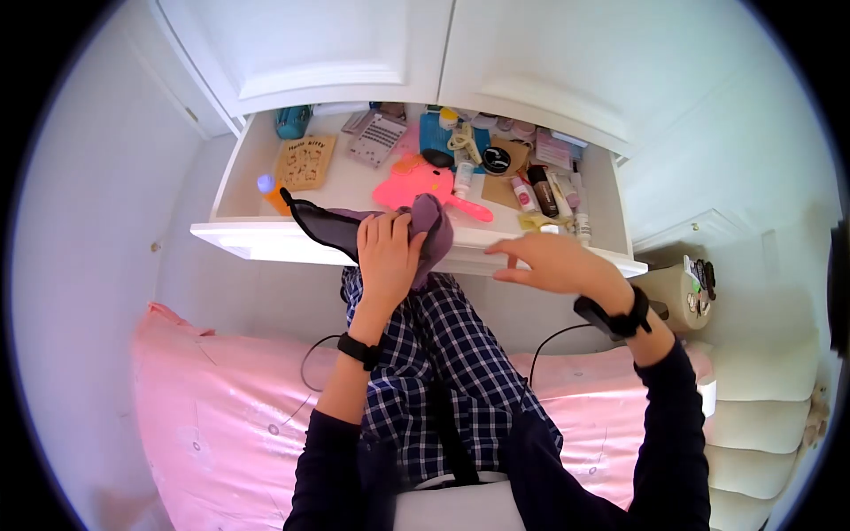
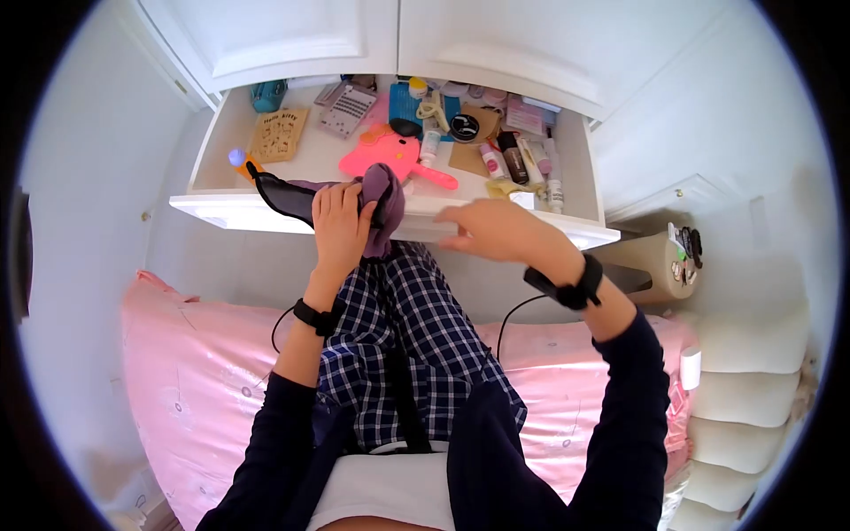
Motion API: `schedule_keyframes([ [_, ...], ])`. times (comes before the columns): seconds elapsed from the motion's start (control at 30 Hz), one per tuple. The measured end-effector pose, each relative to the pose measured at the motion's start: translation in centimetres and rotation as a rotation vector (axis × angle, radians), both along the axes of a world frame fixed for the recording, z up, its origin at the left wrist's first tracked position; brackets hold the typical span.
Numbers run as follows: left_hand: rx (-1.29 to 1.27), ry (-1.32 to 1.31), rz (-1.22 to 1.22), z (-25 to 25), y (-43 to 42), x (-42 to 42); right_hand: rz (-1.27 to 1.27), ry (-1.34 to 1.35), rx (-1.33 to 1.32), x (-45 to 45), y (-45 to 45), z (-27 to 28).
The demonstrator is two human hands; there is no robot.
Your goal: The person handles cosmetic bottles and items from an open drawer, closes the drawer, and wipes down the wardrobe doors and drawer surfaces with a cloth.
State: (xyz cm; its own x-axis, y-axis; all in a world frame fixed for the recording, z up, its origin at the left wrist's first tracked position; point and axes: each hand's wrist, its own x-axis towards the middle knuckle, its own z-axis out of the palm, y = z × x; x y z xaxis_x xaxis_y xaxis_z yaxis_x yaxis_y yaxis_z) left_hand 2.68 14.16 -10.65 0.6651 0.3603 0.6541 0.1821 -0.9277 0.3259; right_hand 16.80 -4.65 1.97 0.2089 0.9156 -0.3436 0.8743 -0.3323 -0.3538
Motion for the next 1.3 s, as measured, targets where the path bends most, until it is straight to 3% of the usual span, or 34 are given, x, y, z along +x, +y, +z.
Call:
schedule_keyframes([
  [0.13, 0.009, 0.016, -0.023, -0.2, -1.0, 0.1, -0.193, 0.017, 0.162, -1.0, -9.6, -1.4],
  [0.37, -0.022, 0.091, -0.211, 0.2, -6.7, 3.3, -0.549, 0.246, 0.105, -6.4, -20.1, -8.4],
  [0.43, -0.020, 0.093, -0.277, 0.7, -8.6, 4.7, -0.598, 0.457, 0.222, -7.5, -19.6, -9.1],
  [0.47, -0.016, 0.086, -0.327, 0.6, -9.6, 5.1, -0.635, 0.492, 0.151, -7.5, -19.0, -8.5],
  [0.53, 0.130, 0.070, -0.322, -0.4, -10.1, 5.9, -0.653, 0.306, 0.363, -6.9, -16.5, -7.1],
  [0.67, -0.044, 0.153, -0.405, 0.7, -6.3, 3.7, -0.579, 0.189, 0.533, -6.5, -11.8, -3.8],
  [0.73, -0.036, 0.158, -0.285, 0.7, -3.0, 1.2, -0.459, 0.128, 0.513, -7.0, -10.3, -2.3],
  [0.83, 0.060, 0.139, -0.149, 0.9, 2.3, -2.6, -0.385, 0.254, 0.447, -8.1, -10.0, -1.4],
  [0.97, 0.077, 0.232, -0.014, 1.6, 4.9, -3.3, -0.432, 0.199, 0.441, -8.9, -11.8, -4.7],
  [1.13, 0.105, 0.323, 0.076, 1.6, 1.9, 0.0, -0.535, 0.380, 0.252, -10.1, -14.1, -7.3],
  [1.23, 0.109, 0.228, -0.085, 0.6, -3.6, 3.0, -0.628, 0.393, 0.315, -9.7, -14.3, -7.7],
  [1.3, 0.131, 0.097, -0.171, 0.2, -7.9, 5.0, -0.645, 0.236, 0.456, -9.4, -13.2, -6.8],
])
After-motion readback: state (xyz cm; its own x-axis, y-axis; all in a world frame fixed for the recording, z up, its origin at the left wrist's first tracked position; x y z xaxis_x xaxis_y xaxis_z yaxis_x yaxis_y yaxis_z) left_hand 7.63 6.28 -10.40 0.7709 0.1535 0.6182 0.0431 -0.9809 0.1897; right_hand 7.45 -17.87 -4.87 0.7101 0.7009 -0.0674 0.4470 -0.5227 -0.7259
